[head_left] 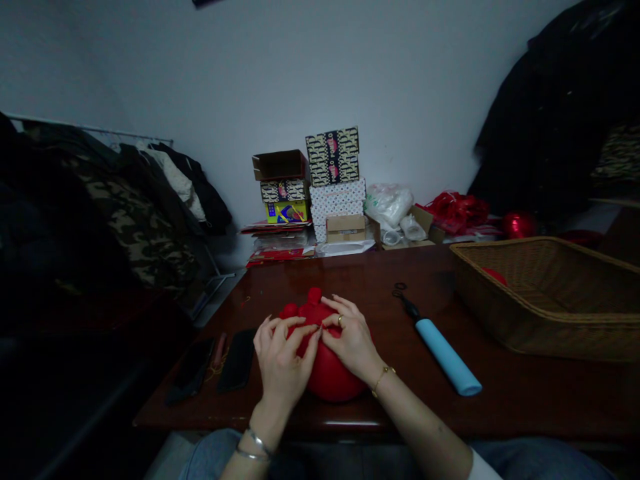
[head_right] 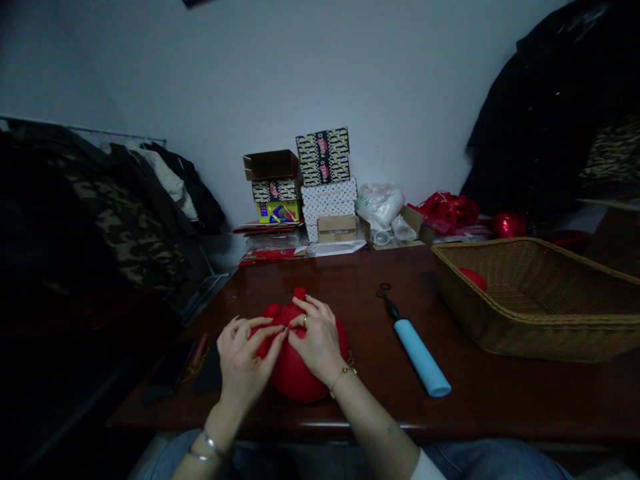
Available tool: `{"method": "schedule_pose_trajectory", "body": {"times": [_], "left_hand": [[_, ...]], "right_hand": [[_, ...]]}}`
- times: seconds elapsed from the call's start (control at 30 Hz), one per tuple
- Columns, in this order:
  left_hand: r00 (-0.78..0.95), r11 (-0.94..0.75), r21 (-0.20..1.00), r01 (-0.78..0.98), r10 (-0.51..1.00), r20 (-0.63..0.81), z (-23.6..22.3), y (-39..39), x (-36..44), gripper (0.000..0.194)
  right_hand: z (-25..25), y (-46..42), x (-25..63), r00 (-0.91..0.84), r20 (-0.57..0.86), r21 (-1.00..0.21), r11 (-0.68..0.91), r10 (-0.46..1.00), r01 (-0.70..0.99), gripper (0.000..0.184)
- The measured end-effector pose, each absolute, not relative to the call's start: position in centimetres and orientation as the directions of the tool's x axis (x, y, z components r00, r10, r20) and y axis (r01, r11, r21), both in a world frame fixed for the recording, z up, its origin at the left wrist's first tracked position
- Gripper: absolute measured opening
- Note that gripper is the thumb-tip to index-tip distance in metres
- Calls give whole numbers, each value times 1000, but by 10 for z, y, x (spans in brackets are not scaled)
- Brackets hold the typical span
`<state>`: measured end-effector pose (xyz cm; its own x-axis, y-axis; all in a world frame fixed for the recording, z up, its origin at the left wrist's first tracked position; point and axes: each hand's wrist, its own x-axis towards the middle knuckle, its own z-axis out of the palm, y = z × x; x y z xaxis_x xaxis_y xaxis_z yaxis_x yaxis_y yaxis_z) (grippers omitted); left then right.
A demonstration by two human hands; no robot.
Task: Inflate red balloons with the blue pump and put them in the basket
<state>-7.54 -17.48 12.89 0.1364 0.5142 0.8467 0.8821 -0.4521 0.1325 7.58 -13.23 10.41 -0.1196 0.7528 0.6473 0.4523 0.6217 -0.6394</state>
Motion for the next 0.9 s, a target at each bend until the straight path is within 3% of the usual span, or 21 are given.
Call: {"method": "schedule_pose_trajectory", "body": {"times": [0.17, 0.6, 0.73, 0.9], "left_hand": [[197, -376, 13, 926, 514, 835, 130, -177, -70, 15], [303, -433, -2, 902, 629, 716, 144, -173, -67, 13], [282, -450, 42, 892, 627, 726, 136, -166, -69, 11], [166, -429, 217, 877, 693, 701, 131, -159, -70, 7]], "right_hand": [[105, -135, 73, -94, 682, -597, 627, 725, 501, 7], [109, -142, 70, -131, 721, -469, 619, 680, 630, 11], [108, -141, 72, -136, 729, -474, 638, 671, 607, 10], [106, -140, 76, -139, 738, -515, 684, 661, 516, 8]]}}
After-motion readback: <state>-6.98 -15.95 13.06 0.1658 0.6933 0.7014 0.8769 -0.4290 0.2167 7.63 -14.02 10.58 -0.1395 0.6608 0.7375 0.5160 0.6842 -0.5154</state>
